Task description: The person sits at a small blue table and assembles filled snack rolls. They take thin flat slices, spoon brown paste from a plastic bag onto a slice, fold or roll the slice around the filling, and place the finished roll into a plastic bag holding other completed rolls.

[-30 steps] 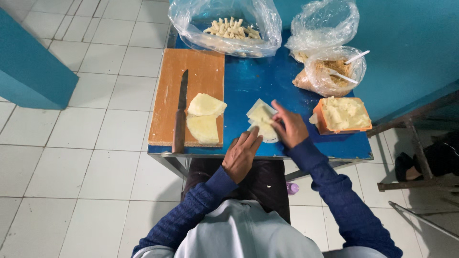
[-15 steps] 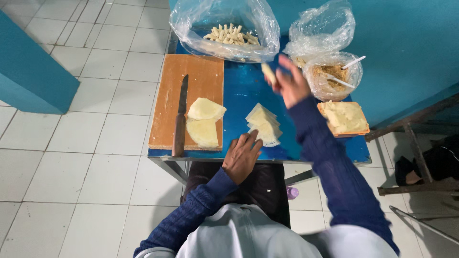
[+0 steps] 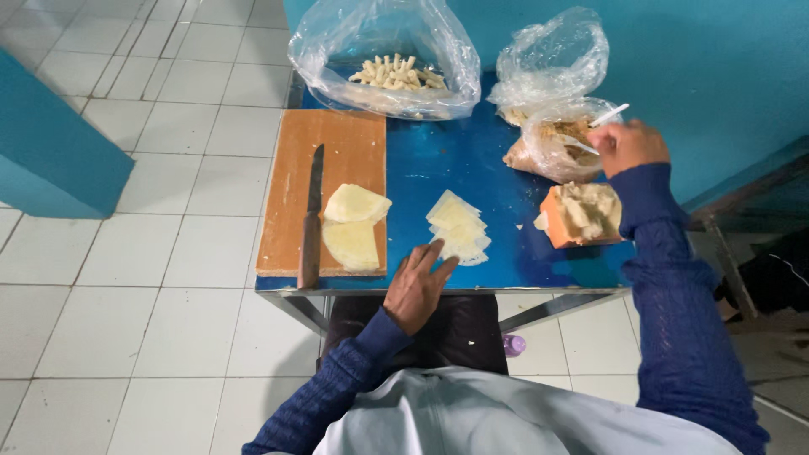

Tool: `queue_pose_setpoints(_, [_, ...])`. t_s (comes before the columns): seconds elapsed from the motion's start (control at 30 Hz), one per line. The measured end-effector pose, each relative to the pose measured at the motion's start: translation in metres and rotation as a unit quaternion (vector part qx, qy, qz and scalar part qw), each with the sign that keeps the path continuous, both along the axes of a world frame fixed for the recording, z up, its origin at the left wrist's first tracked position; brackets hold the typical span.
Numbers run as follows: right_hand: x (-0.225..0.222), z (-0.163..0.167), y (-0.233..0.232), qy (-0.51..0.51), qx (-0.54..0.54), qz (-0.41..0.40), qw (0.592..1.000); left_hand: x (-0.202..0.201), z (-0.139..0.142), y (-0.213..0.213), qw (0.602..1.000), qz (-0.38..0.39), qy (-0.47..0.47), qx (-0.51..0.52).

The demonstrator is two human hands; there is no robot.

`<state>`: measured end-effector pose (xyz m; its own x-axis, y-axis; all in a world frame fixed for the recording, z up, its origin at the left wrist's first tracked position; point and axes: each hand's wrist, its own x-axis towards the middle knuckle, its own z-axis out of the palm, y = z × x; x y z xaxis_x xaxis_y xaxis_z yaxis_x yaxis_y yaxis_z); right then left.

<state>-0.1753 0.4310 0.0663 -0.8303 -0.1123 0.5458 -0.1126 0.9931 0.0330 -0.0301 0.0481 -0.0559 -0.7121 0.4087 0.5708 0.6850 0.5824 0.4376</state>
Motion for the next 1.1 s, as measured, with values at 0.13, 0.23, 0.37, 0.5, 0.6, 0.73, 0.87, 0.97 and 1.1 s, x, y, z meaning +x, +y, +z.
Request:
queue_pose_setpoints(0.13, [-0.001,-0.035,0.024,0.041,0.039,0.003,0.998,0.000,0.001,0.005,0.996,0.022,-0.016,0.089])
queue_pose_setpoints(0.23, [-0.005,-0.041,0.020,0.062,0.033,-0.033,0.997,-0.005,0.007,0.009,0.992,0.073,-0.044,0.089])
queue_pose_setpoints(0.37, [-0.009,-0.035,0.016,0.043,0.012,-0.061,0.997,-0.013,0.012,0.014,0.990,0.115,-0.034,0.072])
queue_pose_setpoints(0.5, [-0.001,-0.029,0.009,0.000,0.030,-0.093,0.995,-0.015,0.010,0.016,0.990,0.126,-0.040,0.052])
queue_pose_setpoints(0.6, [0.001,-0.028,0.005,-0.057,0.000,-0.116,0.992,-0.017,0.006,0.017,0.989,0.132,-0.043,0.044])
queue_pose_setpoints(0.73, [-0.008,-0.022,0.007,-0.026,-0.032,-0.090,0.995,-0.018,0.006,0.018,0.989,0.131,-0.044,0.050])
queue_pose_setpoints(0.87, [-0.021,-0.022,0.003,-0.041,-0.088,-0.084,0.992,-0.017,0.007,0.018,0.989,0.130,-0.045,0.060])
queue_pose_setpoints(0.97, [-0.025,-0.021,-0.002,-0.048,-0.164,-0.073,0.982,-0.018,0.006,0.018,0.988,0.136,-0.035,0.058])
queue_pose_setpoints(1.1, [-0.019,-0.015,0.007,-0.048,-0.227,-0.017,0.973,-0.020,0.002,0.020,0.987,0.140,-0.044,0.067])
